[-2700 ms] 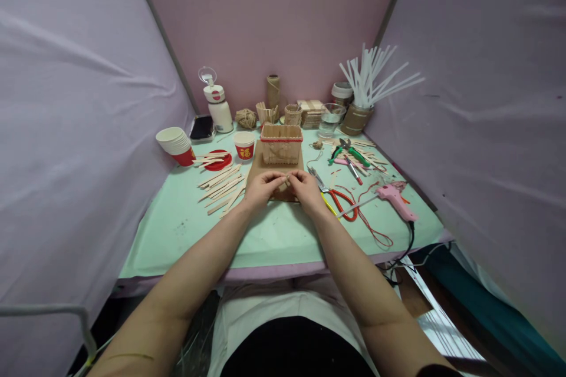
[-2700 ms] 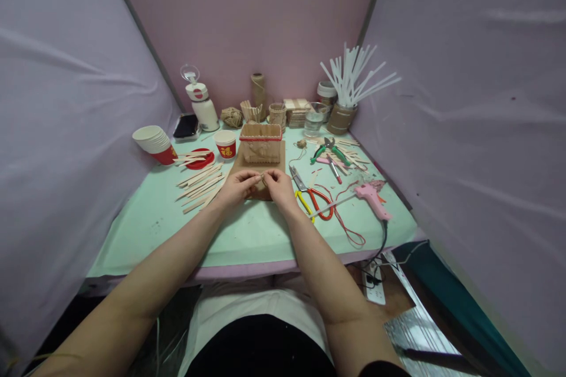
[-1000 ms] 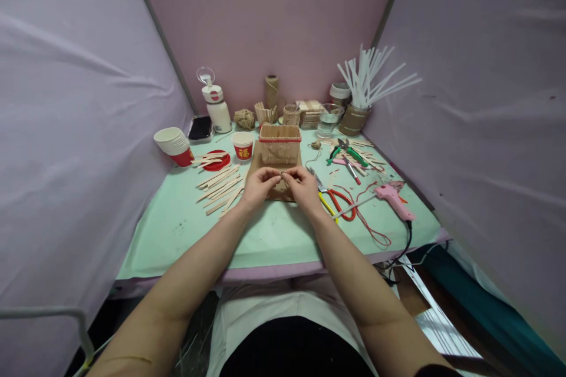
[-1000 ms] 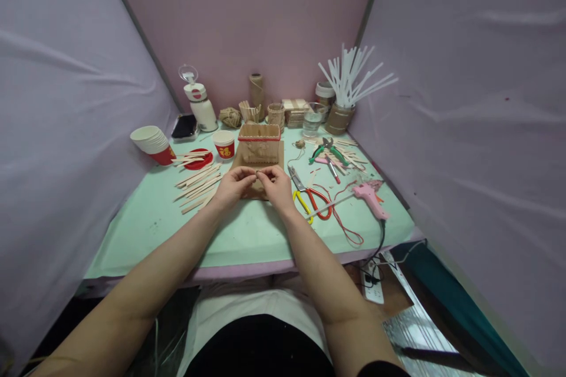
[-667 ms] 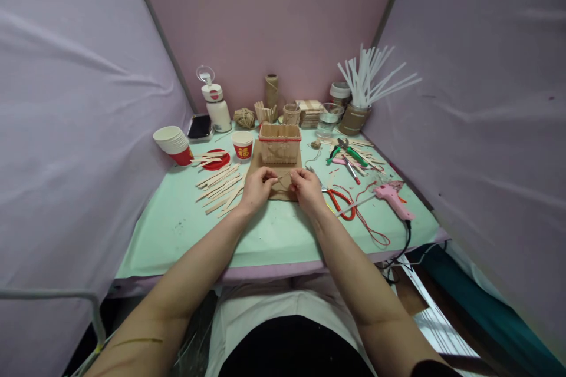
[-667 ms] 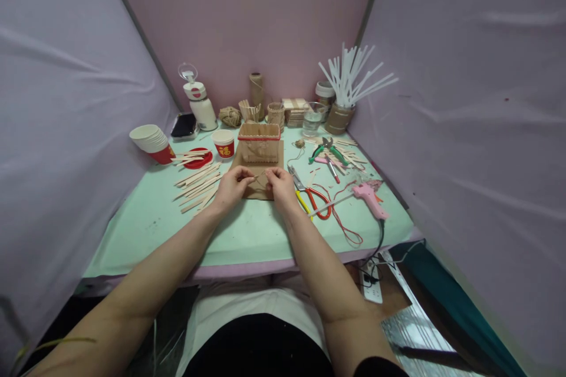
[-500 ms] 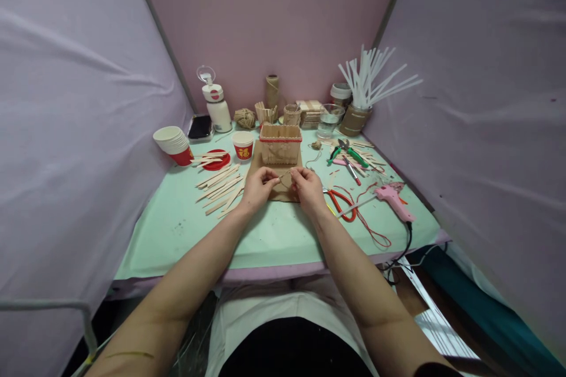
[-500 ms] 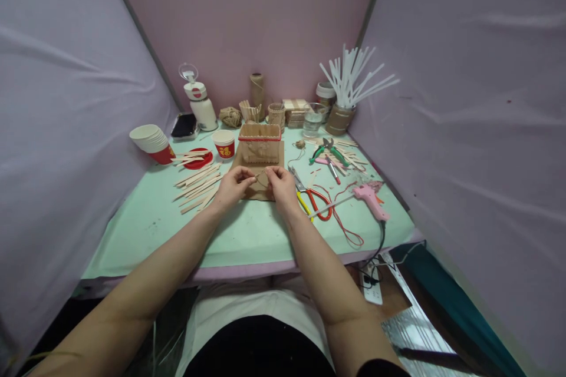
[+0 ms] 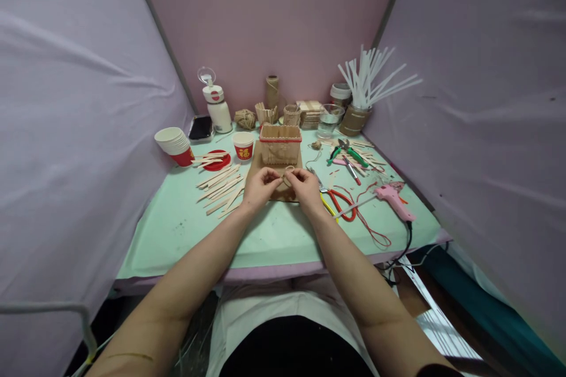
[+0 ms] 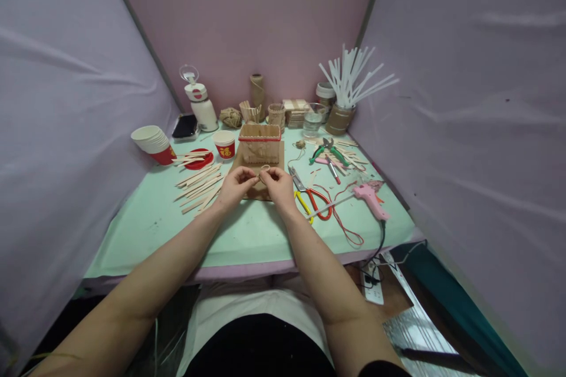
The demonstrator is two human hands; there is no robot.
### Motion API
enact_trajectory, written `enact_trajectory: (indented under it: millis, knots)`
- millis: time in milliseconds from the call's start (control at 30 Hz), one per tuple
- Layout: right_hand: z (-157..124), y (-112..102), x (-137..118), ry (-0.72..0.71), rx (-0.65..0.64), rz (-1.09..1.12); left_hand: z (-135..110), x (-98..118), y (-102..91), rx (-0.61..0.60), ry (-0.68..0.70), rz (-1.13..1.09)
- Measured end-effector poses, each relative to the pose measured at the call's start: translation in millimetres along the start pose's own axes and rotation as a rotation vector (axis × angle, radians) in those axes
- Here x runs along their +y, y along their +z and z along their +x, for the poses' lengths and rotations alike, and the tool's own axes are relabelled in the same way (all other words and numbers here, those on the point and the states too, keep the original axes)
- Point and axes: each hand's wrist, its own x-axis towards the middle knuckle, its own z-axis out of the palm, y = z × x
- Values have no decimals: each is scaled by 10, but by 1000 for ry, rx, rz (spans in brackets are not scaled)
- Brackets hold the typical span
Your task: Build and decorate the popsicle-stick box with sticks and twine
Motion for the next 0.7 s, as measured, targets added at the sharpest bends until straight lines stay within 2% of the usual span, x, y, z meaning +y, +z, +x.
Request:
enact_trajectory:
  millis: [167, 333, 467, 567, 700]
  knots:
    - [19, -4, 40, -13, 12, -34, 4, -37, 7, -5, -4, 109]
    - [9, -6, 44, -23, -7, -47, -31, 39, -8, -31, -12, 274]
    - [7, -14, 47, 11, 87, 30, -54, 84, -7, -50, 67, 340]
    - [20, -19, 43, 51, 128, 141, -59, 77, 3, -57, 75, 322]
    - [45, -29, 35, 86, 47, 199, -42, 44, -14, -60, 10, 193]
